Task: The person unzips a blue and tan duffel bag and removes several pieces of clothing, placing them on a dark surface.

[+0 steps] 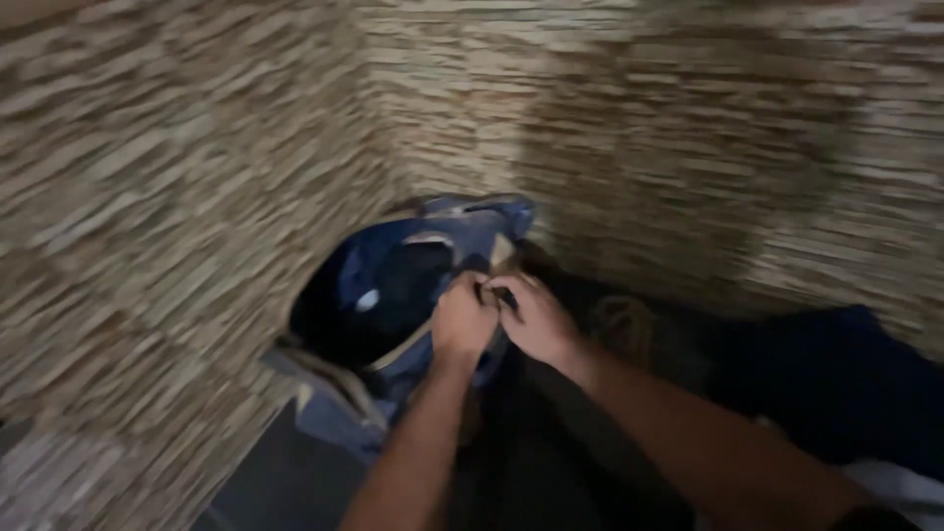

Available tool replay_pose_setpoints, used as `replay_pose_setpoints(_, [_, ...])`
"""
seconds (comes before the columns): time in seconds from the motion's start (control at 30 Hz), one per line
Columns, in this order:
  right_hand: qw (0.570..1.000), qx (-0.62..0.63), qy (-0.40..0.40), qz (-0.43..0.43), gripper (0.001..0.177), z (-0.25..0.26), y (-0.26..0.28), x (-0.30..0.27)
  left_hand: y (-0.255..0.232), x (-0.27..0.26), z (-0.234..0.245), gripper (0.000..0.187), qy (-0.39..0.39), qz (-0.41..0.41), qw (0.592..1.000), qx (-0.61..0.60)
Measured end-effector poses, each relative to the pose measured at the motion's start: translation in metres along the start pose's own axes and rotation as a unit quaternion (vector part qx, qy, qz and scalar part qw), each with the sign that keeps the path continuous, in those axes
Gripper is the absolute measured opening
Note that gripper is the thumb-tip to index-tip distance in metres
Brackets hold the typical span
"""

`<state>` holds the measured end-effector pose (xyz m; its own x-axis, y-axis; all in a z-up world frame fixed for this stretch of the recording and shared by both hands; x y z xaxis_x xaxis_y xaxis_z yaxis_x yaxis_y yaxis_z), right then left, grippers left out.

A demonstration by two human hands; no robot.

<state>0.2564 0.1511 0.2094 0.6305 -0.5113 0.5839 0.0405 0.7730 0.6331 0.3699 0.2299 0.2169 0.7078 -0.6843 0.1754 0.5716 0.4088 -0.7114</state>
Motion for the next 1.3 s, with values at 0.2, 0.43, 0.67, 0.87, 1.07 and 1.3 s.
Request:
replay_pose_setpoints(0.2, [0.993, -0.002, 0.091, 0.075, 0.035, -0.087, 0.053, 0.024, 0.072, 0.002, 0.066, 0.022, -0.098, -0.031, 0.994, 0.037])
replay_pose_setpoints(0.43, [0.976, -0.048, 0.176, 0.119, 0.039, -0.155, 0.069, 0.040, 0.132, 0.009, 0.087, 0.026, -0.072, 0.053, 0.995, 0.033])
replay_pose_setpoints(0.67, [0.934, -0.139, 0.313, 0.096, 0.035, -0.182, 0.055, 0.041, 0.184, 0.048, 0.037, 0.042, 0.103, 0.041, 0.988, 0.107])
replay_pose_setpoints(0.87, [0.897, -0.171, 0.407, 0.030, 0.024, -0.197, 0.016, 0.034, 0.263, 0.113, -0.034, 0.042, 0.176, -0.053, 0.954, 0.235])
replay_pose_setpoints(1.07, [0.860, -0.194, 0.472, -0.006, 0.027, -0.232, -0.035, 0.024, 0.251, 0.075, 0.018, 0.051, 0.213, 0.111, 0.939, 0.247])
replay_pose_setpoints(1.3, [0.838, -0.238, 0.481, -0.099, 0.041, -0.217, -0.027, 0.029, 0.270, 0.070, 0.011, 0.090, 0.258, 0.104, 0.891, 0.359])
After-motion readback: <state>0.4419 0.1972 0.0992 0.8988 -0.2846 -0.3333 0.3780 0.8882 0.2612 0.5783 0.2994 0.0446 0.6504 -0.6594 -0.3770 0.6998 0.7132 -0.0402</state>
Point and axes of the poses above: each hand's wrist, its own x-axis towards the middle knuckle, its own z-axis out of the back of the hand, y = z × x, the point moved 9 cm from there along x, towards the middle knuckle
